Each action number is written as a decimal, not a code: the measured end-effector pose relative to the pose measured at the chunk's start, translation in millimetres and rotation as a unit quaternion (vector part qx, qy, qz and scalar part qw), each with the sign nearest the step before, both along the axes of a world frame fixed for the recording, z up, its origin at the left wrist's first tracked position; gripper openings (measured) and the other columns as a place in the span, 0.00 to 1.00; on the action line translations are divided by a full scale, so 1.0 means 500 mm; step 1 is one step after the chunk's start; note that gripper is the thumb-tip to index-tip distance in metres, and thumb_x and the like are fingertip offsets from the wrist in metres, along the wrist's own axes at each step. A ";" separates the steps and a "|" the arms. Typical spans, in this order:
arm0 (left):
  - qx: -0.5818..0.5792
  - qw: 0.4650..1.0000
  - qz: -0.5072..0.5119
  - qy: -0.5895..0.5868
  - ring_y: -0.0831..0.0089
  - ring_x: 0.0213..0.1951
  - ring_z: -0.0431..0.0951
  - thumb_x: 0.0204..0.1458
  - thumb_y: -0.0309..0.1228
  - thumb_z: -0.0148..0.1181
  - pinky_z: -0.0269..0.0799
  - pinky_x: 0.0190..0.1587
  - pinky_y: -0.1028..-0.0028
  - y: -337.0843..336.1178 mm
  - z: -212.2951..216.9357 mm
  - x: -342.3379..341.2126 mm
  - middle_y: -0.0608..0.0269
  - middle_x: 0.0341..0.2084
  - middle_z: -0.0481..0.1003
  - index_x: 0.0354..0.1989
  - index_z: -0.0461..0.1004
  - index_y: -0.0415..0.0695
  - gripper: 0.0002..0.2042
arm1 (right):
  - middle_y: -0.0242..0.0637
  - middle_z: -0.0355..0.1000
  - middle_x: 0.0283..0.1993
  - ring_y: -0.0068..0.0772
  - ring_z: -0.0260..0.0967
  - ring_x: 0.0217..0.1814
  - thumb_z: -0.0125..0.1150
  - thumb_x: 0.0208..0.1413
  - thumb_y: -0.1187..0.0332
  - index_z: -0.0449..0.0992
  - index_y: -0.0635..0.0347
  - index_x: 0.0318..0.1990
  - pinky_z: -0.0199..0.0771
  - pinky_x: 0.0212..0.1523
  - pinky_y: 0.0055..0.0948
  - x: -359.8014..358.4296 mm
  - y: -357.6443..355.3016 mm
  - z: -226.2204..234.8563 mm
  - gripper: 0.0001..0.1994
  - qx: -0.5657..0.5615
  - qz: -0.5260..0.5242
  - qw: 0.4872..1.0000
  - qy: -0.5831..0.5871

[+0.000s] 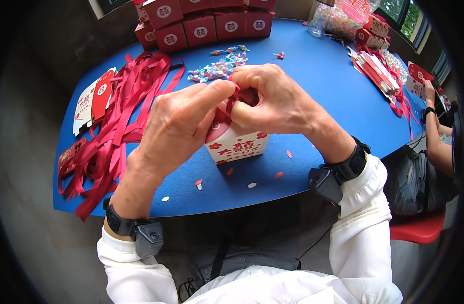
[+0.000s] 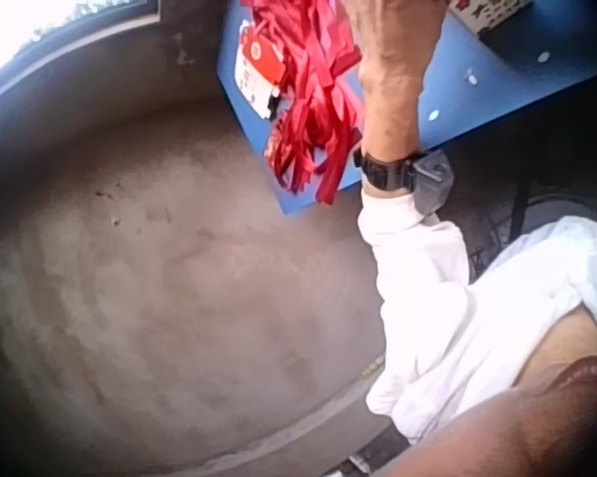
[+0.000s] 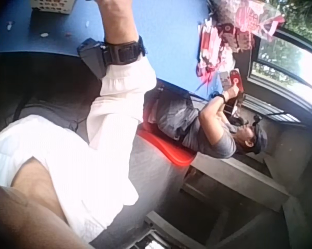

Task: Assembling a red and white gift box, filling it with small candies, and tying a red ribbon.

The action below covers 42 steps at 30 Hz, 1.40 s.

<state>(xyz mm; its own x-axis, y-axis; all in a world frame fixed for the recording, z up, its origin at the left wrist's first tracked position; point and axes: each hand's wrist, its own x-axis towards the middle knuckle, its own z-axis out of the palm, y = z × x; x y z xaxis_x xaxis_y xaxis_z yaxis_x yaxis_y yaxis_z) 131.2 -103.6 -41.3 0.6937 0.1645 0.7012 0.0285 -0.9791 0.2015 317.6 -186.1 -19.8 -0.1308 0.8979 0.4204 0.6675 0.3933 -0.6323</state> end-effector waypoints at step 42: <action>-0.001 1.000 0.009 0.003 0.56 0.29 0.81 0.50 0.18 0.61 0.77 0.29 0.65 -0.012 0.013 0.001 0.53 0.29 0.78 0.47 0.76 0.45 0.15 | 0.49 0.71 0.21 0.48 0.71 0.25 0.60 0.42 0.65 0.73 0.69 0.22 0.71 0.30 0.41 -0.012 -0.003 -0.018 0.12 0.098 -0.046 0.994 -0.008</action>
<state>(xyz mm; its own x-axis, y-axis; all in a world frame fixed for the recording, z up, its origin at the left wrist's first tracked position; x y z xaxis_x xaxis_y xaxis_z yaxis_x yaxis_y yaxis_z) 131.8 -109.6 -34.6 0.6948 0.1782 0.6968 0.0479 -0.9781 0.2023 311.7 -187.7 -28.9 -0.0604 0.8070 0.5875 0.7148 0.4458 -0.5388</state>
